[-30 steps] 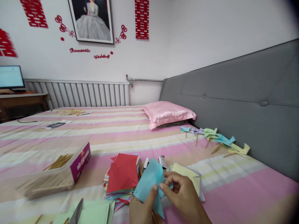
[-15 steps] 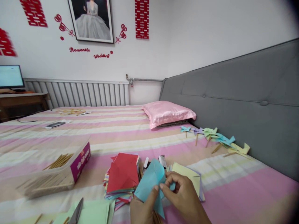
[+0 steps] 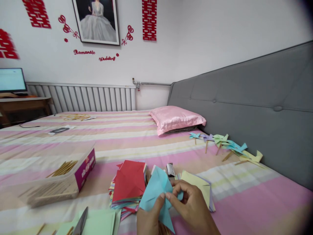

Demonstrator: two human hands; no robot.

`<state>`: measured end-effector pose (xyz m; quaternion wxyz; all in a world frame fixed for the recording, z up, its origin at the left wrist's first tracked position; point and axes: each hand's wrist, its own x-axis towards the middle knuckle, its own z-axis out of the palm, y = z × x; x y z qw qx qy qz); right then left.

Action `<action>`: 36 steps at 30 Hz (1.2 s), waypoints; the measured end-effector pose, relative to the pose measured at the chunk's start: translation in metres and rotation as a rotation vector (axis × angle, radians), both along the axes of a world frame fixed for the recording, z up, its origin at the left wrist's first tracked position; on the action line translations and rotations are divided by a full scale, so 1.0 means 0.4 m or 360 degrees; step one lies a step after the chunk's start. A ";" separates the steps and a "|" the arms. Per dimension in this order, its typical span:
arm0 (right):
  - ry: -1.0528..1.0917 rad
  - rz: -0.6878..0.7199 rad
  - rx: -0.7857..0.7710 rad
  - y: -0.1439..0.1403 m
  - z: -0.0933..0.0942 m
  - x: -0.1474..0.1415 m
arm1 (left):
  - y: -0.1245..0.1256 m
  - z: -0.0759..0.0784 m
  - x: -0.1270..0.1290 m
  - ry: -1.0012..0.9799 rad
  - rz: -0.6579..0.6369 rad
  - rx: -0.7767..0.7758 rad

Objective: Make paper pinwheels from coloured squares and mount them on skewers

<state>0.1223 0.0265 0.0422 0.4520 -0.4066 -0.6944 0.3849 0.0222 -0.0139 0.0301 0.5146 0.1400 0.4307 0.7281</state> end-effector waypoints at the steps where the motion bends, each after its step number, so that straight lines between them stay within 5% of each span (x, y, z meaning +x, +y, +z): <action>1: 0.0019 0.0016 -0.0003 0.000 0.001 0.000 | 0.001 -0.003 -0.001 -0.0038 -0.0059 0.0054; 21: 0.0150 0.0053 -0.0210 0.002 -0.005 0.004 | 0.007 -0.021 -0.011 -0.0001 -0.0135 0.0095; 30: 0.0806 0.0252 -0.0538 0.009 -0.020 -0.004 | 0.011 -0.027 -0.020 -0.0082 -0.0059 -0.0019; 36: 0.0662 0.0336 -0.0664 0.005 -0.026 -0.003 | 0.007 -0.032 -0.015 0.0053 -0.0031 0.0080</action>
